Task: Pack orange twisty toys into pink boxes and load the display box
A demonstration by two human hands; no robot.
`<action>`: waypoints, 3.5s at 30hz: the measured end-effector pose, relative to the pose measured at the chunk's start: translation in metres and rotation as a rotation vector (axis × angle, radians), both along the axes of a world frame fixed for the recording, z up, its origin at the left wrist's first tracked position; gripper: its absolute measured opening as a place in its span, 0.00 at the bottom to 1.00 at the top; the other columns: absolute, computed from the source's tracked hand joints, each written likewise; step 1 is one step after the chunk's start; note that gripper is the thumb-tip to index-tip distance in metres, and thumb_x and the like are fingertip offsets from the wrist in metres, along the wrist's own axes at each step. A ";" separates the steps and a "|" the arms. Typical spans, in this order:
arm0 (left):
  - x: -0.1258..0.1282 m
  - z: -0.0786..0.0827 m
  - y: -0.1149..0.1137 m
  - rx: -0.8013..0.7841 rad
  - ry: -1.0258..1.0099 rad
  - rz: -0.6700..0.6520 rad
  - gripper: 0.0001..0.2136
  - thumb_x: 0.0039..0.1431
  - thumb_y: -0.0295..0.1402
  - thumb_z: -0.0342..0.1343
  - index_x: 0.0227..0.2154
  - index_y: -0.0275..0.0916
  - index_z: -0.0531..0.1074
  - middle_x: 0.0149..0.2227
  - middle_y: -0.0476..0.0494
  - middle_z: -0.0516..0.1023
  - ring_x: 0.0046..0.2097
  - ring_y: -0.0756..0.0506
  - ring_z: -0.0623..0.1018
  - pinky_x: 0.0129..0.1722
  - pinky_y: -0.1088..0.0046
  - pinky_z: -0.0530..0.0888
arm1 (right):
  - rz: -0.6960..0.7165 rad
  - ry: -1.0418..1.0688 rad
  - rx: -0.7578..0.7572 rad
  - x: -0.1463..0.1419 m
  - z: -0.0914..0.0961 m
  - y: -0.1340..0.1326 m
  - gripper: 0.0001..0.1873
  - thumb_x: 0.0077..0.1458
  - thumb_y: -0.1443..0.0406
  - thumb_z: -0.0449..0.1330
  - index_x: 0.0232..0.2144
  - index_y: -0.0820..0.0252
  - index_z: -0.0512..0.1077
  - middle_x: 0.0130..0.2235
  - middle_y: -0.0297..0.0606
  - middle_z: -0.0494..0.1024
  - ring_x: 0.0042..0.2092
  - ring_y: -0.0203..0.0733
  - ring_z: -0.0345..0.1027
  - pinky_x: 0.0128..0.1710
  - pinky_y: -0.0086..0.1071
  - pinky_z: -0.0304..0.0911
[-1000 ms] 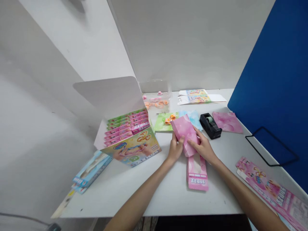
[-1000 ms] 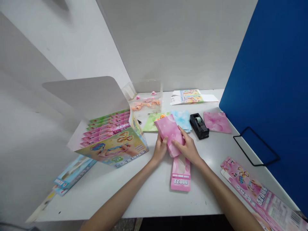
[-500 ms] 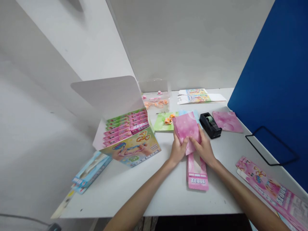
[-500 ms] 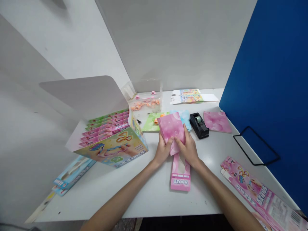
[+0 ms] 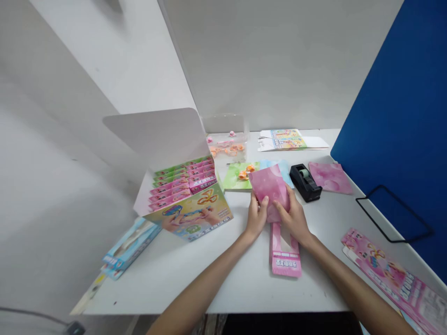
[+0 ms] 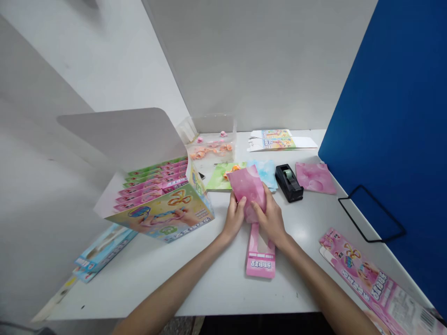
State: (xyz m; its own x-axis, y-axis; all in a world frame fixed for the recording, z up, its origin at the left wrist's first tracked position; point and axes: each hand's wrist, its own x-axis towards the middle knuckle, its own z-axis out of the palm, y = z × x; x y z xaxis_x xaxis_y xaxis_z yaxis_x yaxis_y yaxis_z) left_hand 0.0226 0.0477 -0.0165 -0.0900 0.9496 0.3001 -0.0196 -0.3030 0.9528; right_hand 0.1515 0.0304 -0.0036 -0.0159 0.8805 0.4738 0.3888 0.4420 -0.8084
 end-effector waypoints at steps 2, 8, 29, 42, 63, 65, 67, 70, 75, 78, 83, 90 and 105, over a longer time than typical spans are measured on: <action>0.001 0.001 0.000 0.000 -0.005 0.003 0.22 0.63 0.43 0.49 0.57 0.40 0.60 0.58 0.37 0.70 0.59 0.43 0.71 0.59 0.65 0.67 | -0.014 -0.020 -0.008 0.000 -0.002 0.000 0.37 0.62 0.57 0.54 0.69 0.54 0.46 0.65 0.45 0.62 0.61 0.51 0.62 0.57 0.45 0.62; 0.002 -0.002 -0.002 0.026 0.042 0.012 0.20 0.64 0.44 0.48 0.55 0.40 0.60 0.55 0.37 0.72 0.57 0.43 0.72 0.57 0.66 0.68 | -0.066 -0.029 0.039 0.001 -0.006 0.004 0.38 0.62 0.57 0.56 0.69 0.55 0.46 0.64 0.45 0.64 0.62 0.53 0.61 0.57 0.46 0.61; 0.003 -0.004 -0.004 -0.026 0.087 0.031 0.19 0.63 0.48 0.49 0.48 0.40 0.59 0.50 0.34 0.75 0.51 0.42 0.77 0.50 0.64 0.73 | -0.080 -0.077 0.044 0.001 -0.003 -0.001 0.34 0.62 0.59 0.53 0.68 0.55 0.50 0.52 0.45 0.76 0.51 0.54 0.71 0.48 0.42 0.67; 0.005 -0.006 -0.008 -0.041 0.103 0.027 0.18 0.64 0.47 0.48 0.48 0.40 0.59 0.47 0.36 0.77 0.47 0.42 0.78 0.46 0.64 0.74 | -0.079 -0.054 0.006 0.001 0.000 -0.004 0.32 0.62 0.59 0.53 0.66 0.59 0.56 0.38 0.41 0.80 0.33 0.46 0.71 0.37 0.37 0.68; 0.002 0.002 -0.008 -0.074 0.130 0.138 0.16 0.59 0.44 0.55 0.44 0.40 0.64 0.38 0.43 0.79 0.37 0.44 0.79 0.37 0.69 0.74 | -0.039 -0.081 0.070 0.004 -0.001 -0.002 0.31 0.63 0.60 0.52 0.67 0.54 0.54 0.51 0.42 0.78 0.43 0.49 0.75 0.43 0.38 0.70; 0.003 0.001 -0.012 -0.064 0.168 0.114 0.14 0.61 0.43 0.52 0.44 0.40 0.63 0.37 0.42 0.79 0.36 0.43 0.79 0.34 0.70 0.74 | -0.035 -0.090 0.051 0.005 -0.001 -0.001 0.31 0.63 0.60 0.52 0.67 0.55 0.54 0.49 0.42 0.79 0.45 0.51 0.75 0.44 0.39 0.69; 0.005 0.001 -0.015 -0.033 0.188 0.094 0.12 0.63 0.42 0.50 0.44 0.41 0.63 0.38 0.40 0.79 0.38 0.43 0.80 0.35 0.70 0.74 | -0.025 -0.093 0.045 0.005 -0.002 0.000 0.31 0.63 0.60 0.52 0.67 0.54 0.54 0.48 0.42 0.79 0.47 0.52 0.74 0.45 0.40 0.69; 0.005 0.002 -0.016 -0.034 0.206 0.095 0.12 0.63 0.42 0.50 0.44 0.40 0.63 0.38 0.39 0.79 0.37 0.43 0.80 0.35 0.70 0.73 | -0.025 -0.113 0.028 0.005 -0.003 0.001 0.32 0.63 0.60 0.51 0.67 0.54 0.52 0.49 0.43 0.78 0.45 0.52 0.75 0.44 0.41 0.69; 0.003 0.007 -0.013 -0.050 0.184 0.110 0.14 0.60 0.43 0.54 0.43 0.40 0.65 0.35 0.44 0.79 0.33 0.46 0.78 0.32 0.73 0.72 | -0.068 -0.114 0.000 0.006 -0.007 0.004 0.35 0.62 0.57 0.52 0.68 0.56 0.49 0.49 0.45 0.78 0.47 0.55 0.74 0.45 0.43 0.68; 0.001 0.008 -0.013 -0.057 0.189 0.128 0.14 0.60 0.44 0.54 0.42 0.39 0.65 0.29 0.48 0.76 0.28 0.47 0.75 0.28 0.74 0.69 | -0.048 -0.085 -0.015 0.006 -0.009 0.006 0.35 0.62 0.56 0.53 0.68 0.56 0.48 0.52 0.47 0.77 0.52 0.56 0.72 0.49 0.45 0.67; 0.002 0.006 -0.016 -0.031 0.178 0.107 0.16 0.60 0.46 0.53 0.42 0.39 0.65 0.24 0.51 0.73 0.25 0.48 0.72 0.26 0.75 0.67 | 0.024 -0.071 -0.049 0.010 -0.008 0.011 0.38 0.61 0.55 0.55 0.67 0.57 0.48 0.57 0.49 0.72 0.56 0.56 0.68 0.53 0.46 0.64; 0.004 0.007 -0.018 -0.007 0.163 0.102 0.16 0.60 0.44 0.54 0.44 0.38 0.66 0.31 0.47 0.77 0.30 0.48 0.76 0.30 0.75 0.70 | 0.112 -0.008 -0.059 0.010 -0.001 0.011 0.37 0.60 0.54 0.57 0.67 0.55 0.50 0.64 0.47 0.63 0.61 0.52 0.62 0.58 0.45 0.60; 0.004 0.008 -0.013 -0.027 0.038 0.104 0.17 0.57 0.42 0.59 0.45 0.40 0.69 0.39 0.42 0.80 0.38 0.45 0.80 0.38 0.72 0.73 | -0.024 -0.088 -0.045 -0.001 -0.010 0.000 0.34 0.65 0.58 0.50 0.69 0.57 0.45 0.54 0.48 0.75 0.53 0.54 0.71 0.48 0.43 0.68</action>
